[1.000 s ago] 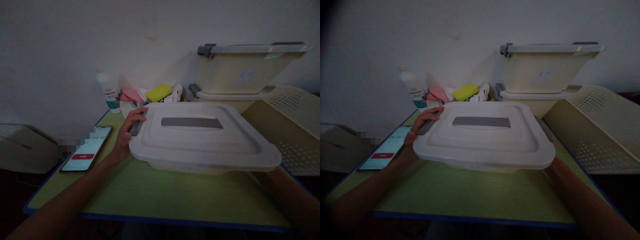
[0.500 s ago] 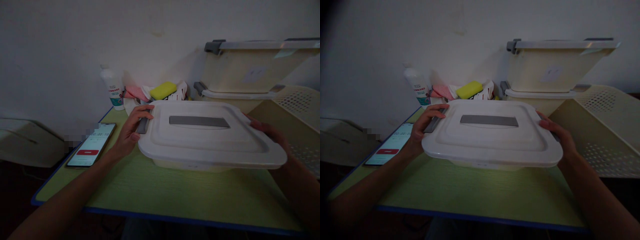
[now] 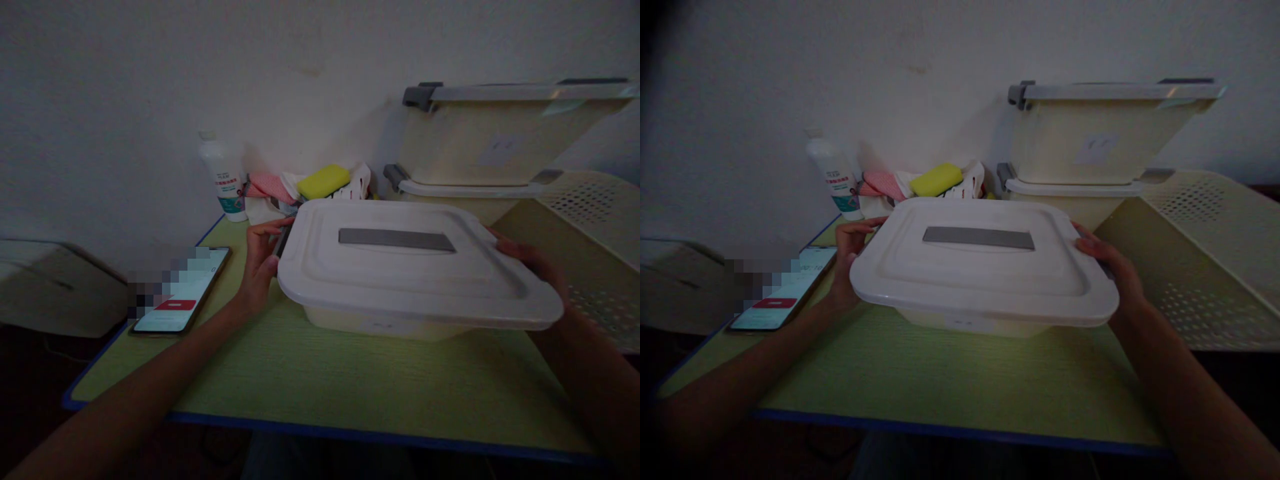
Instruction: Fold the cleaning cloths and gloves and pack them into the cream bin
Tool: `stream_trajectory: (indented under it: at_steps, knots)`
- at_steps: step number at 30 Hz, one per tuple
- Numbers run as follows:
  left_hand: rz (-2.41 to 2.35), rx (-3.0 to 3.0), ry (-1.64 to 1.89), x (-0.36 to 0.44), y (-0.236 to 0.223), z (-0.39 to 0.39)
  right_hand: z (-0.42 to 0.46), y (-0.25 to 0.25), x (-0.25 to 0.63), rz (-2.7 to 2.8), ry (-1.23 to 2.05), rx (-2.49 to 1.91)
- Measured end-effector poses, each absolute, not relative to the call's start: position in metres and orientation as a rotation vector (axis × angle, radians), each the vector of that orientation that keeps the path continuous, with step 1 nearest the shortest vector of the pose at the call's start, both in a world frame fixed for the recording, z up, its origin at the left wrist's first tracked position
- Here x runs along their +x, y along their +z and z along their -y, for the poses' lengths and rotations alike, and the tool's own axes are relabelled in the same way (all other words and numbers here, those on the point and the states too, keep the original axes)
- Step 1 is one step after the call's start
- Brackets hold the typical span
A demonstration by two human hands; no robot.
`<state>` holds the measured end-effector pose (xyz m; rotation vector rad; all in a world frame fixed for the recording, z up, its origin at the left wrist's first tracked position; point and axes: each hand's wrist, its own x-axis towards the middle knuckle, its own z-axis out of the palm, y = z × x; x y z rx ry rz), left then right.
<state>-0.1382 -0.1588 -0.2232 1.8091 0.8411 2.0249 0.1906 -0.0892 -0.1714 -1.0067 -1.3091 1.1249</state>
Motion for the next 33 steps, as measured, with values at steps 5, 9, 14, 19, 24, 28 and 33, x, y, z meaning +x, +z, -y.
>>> stream_trajectory:
  at_steps: [5, 9, 14, 19, 24, 28, 33]
  knots:
    - [-0.862, 1.802, 2.008, -0.135, -0.222, 0.162, 0.085, -0.177, 0.197, 1.171, 1.22, -1.1]
    - [-0.962, 1.814, 1.944, -0.136, -0.221, 0.166, 0.083, -0.179, 0.197, 1.242, 1.205, -1.065]
    - [-1.004, 1.866, 1.942, -0.133, -0.217, 0.175, 0.09, -0.172, 0.187, 1.263, 1.156, -0.991]
    - [-1.069, 1.969, 1.914, -0.132, -0.217, 0.181, 0.092, -0.169, 0.186, 1.318, 1.067, -1.006]
    - [-1.04, 2.095, 1.878, -0.135, -0.216, 0.182, 0.092, -0.169, 0.187, 1.317, 1.043, -0.987]
    - [-1.048, 2.132, 1.834, -0.133, -0.209, 0.185, 0.097, -0.168, 0.185, 1.327, 1.055, -0.883]
    - [-0.977, 2.16, 1.885, -0.13, -0.201, 0.188, 0.103, -0.167, 0.186, 1.413, 1.029, -0.799]
